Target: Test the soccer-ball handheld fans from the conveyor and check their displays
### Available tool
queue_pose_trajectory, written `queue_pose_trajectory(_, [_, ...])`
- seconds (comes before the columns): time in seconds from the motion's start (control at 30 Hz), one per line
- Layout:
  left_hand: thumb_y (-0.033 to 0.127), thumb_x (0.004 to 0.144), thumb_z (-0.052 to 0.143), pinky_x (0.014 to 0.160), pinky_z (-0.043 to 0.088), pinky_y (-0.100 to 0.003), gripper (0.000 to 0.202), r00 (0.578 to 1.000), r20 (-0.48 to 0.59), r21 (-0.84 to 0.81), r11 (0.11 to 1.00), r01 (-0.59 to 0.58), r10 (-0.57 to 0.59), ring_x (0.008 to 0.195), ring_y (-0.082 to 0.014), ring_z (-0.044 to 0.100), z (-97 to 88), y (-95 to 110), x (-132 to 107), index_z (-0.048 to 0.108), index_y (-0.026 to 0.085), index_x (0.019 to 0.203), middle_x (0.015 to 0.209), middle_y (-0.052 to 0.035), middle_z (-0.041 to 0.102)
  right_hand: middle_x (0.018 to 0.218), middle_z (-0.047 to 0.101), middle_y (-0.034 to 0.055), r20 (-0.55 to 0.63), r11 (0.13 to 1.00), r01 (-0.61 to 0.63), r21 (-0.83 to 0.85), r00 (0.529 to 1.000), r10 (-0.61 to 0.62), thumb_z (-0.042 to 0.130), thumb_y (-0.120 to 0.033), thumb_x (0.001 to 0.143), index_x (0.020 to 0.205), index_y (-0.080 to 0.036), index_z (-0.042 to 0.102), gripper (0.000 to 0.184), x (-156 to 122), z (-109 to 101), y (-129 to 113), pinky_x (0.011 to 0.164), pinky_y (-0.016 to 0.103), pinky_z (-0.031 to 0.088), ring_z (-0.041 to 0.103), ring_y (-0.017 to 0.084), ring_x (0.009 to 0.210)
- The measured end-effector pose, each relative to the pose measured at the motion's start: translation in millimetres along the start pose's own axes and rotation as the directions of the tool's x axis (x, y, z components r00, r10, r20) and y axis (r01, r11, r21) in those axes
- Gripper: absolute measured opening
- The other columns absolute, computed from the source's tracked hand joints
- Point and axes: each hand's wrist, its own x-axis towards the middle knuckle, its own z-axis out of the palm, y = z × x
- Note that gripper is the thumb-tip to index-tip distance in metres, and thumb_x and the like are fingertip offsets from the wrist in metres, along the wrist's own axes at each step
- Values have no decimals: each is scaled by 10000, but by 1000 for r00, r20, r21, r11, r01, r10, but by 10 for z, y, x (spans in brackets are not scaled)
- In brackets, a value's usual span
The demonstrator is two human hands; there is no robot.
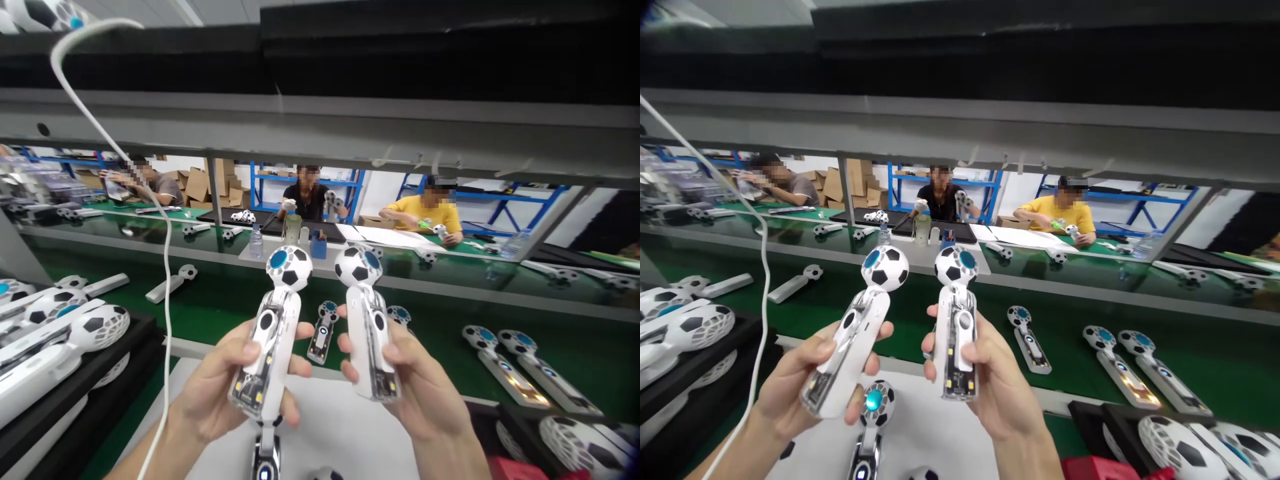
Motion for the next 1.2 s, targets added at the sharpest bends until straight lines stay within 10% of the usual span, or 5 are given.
queue_pose_trajectory(0.13, [212, 876, 669, 626, 577, -313, 410, 985, -172, 270, 962, 41, 6, 703, -223, 727, -10, 26, 10, 522, 206, 1259, 972, -92, 716, 895, 715, 58, -128, 967, 44, -250, 989, -78, 657, -212, 768, 1211, -213, 578, 450, 64, 103, 154, 653, 298, 531, 674, 194, 743])
queue_pose_trajectory(0.33, [257, 865, 710, 617, 554, -321, 700, 967, -247, 462, 885, 57, 66, 733, -214, 706, -89, 57, 20, 279, 317, 1414, 1133, -112, 651, 948, 672, 29, -171, 909, 108, -403, 967, -191, 627, -213, 807, 1335, -263, 453, 558, 93, 205, 335, 709, 317, 548, 641, 187, 814])
queue_pose_trajectory(0.5, [255, 847, 725, 616, 548, -314, 736, 965, -254, 467, 882, 63, 66, 705, -182, 668, -109, 44, 21, 265, 304, 1420, 996, -69, 652, 1188, 630, 67, -216, 922, 96, -375, 958, -188, 650, -240, 789, 1384, -297, 408, 644, 96, 232, 372, 633, 304, 532, 645, 203, 844])
queue_pose_trajectory(1.2, [279, 826, 735, 572, 526, -306, 632, 948, -297, 436, 900, 28, 114, 671, -199, 680, -55, 59, 7, 372, 302, 1343, 989, -67, 671, 954, 675, 49, -179, 938, 71, -340, 974, -138, 670, -347, 856, 1439, -297, 369, 658, 58, 216, 364, 615, 305, 510, 636, 197, 733])
